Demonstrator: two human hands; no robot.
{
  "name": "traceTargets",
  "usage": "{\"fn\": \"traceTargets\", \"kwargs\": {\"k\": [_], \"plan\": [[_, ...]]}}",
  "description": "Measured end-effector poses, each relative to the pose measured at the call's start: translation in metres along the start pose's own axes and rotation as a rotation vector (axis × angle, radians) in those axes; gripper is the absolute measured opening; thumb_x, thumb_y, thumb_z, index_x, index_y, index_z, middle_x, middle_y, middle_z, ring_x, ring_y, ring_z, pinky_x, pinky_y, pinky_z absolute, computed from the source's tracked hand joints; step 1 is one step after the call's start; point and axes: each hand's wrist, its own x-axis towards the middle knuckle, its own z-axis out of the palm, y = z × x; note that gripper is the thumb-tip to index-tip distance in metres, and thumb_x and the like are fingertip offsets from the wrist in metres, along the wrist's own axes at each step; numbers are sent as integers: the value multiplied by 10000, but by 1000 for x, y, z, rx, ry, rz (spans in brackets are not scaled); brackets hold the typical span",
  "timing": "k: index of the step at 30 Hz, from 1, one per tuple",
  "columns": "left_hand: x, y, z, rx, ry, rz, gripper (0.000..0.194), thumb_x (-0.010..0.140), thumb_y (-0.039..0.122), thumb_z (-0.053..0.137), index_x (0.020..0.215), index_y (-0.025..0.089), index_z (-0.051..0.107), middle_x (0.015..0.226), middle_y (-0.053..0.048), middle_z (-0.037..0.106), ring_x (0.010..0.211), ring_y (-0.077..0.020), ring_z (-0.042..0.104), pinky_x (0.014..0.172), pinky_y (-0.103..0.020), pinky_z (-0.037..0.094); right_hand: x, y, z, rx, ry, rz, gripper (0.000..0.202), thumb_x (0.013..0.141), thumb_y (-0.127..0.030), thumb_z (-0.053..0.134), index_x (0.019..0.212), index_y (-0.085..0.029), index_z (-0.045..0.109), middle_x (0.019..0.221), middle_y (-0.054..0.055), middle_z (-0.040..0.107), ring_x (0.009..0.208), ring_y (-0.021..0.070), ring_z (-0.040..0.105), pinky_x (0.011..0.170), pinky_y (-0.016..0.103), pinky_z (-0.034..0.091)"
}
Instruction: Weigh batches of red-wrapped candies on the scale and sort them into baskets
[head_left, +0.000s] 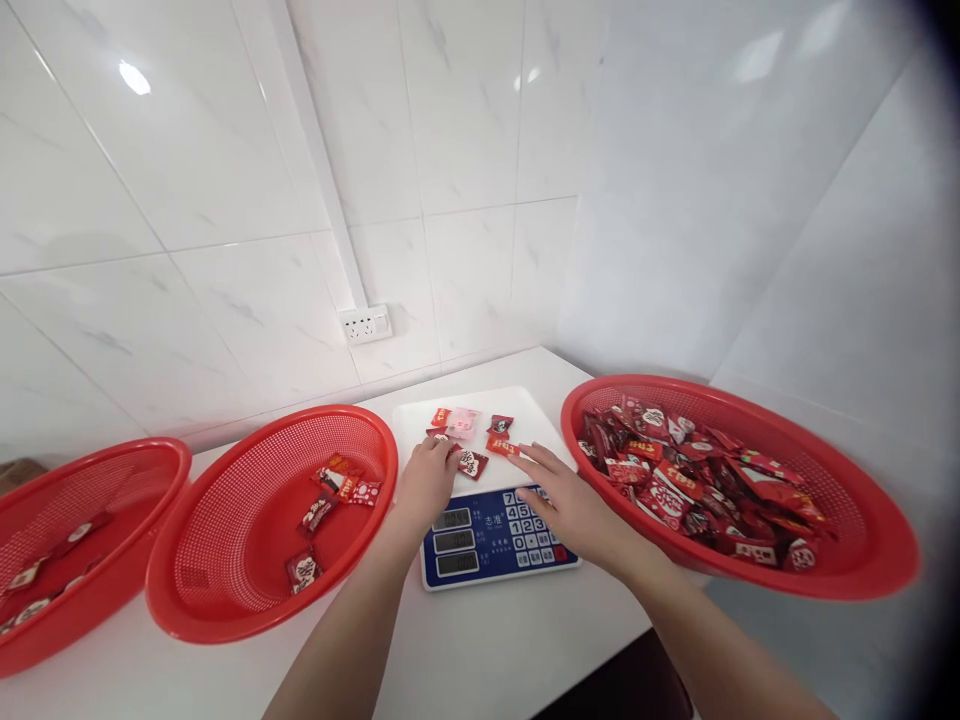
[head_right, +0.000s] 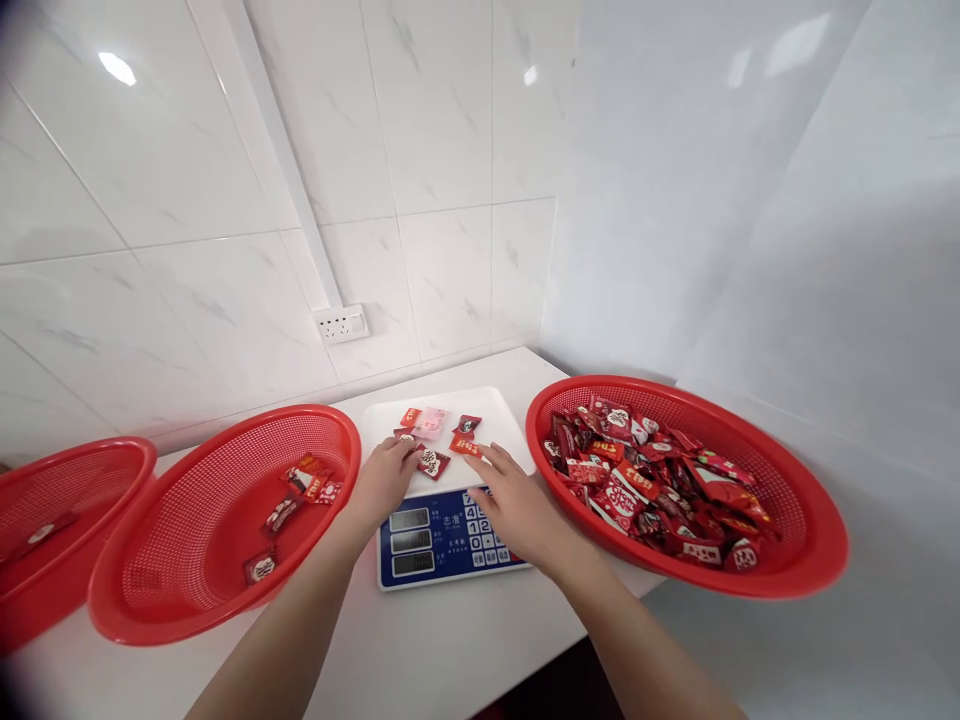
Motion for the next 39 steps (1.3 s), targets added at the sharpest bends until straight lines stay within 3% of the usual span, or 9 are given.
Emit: {"fn": "traceTargets", "kwargs": {"k": [6, 11, 17, 21, 26, 39], "plan": [[-34, 10, -9, -76, 1, 113, 278, 891, 312, 431, 1093, 204, 589, 1109, -76, 611, 1090, -214, 517, 922, -356, 430, -31, -2, 0, 62, -74, 46, 471, 877, -429, 405, 1298, -227, 473, 1412, 69, 389, 1325, 246, 285, 1070, 461, 277], [-55, 13, -5, -65, -27, 196, 335, 870, 333, 474, 1176, 221, 550, 1241, -91, 560, 1242, -275, 400, 1006, -477, 353, -22, 5, 11, 20, -29, 18, 438, 872, -402, 427, 1262, -223, 511, 1388, 79, 424, 1317, 253, 301, 1061, 468, 296], [-32, 11, 0, 20, -148, 118, 564, 881, 468, 389, 1379, 212, 322, 1475, -90, 279, 1366, -294, 159, 1064, -495, 243, 14, 9, 21, -63, 31, -51, 448, 865, -348, 439, 1304, -259, 456, 1381, 52, 435, 1300, 262, 328, 1041, 493, 315], [-15, 8, 0, 80, -187, 40, 603, 886, 511, 318, 1394, 188, 290, 1447, -103, 336, 1352, -315, 198, 1055, -514, 226, 30, 6, 22, -127, 2, -11, 469, 860, -343, 444, 1314, -224, 451, 1386, 79, 426, 1299, 281, 327, 1054, 484, 288], [-16, 0, 1, 133, -194, -19, 559, 883, 521, 311, 1344, 213, 378, 1424, -106, 379, 1321, -321, 278, 1032, -534, 244, 35, 6, 23, -160, -47, 44, 508, 862, -355, 441, 1323, -142, 443, 1391, 126, 411, 1306, 306, 307, 1062, 471, 270], [-27, 6, -2, 136, -178, -27, 581, 882, 501, 349, 1358, 167, 362, 1443, -143, 330, 1338, -311, 247, 1044, -512, 256, 24, 7, 24, -162, -28, 19, 505, 873, -393, 421, 1335, -188, 430, 1398, 90, 410, 1291, 298, 336, 1047, 483, 299]]}}
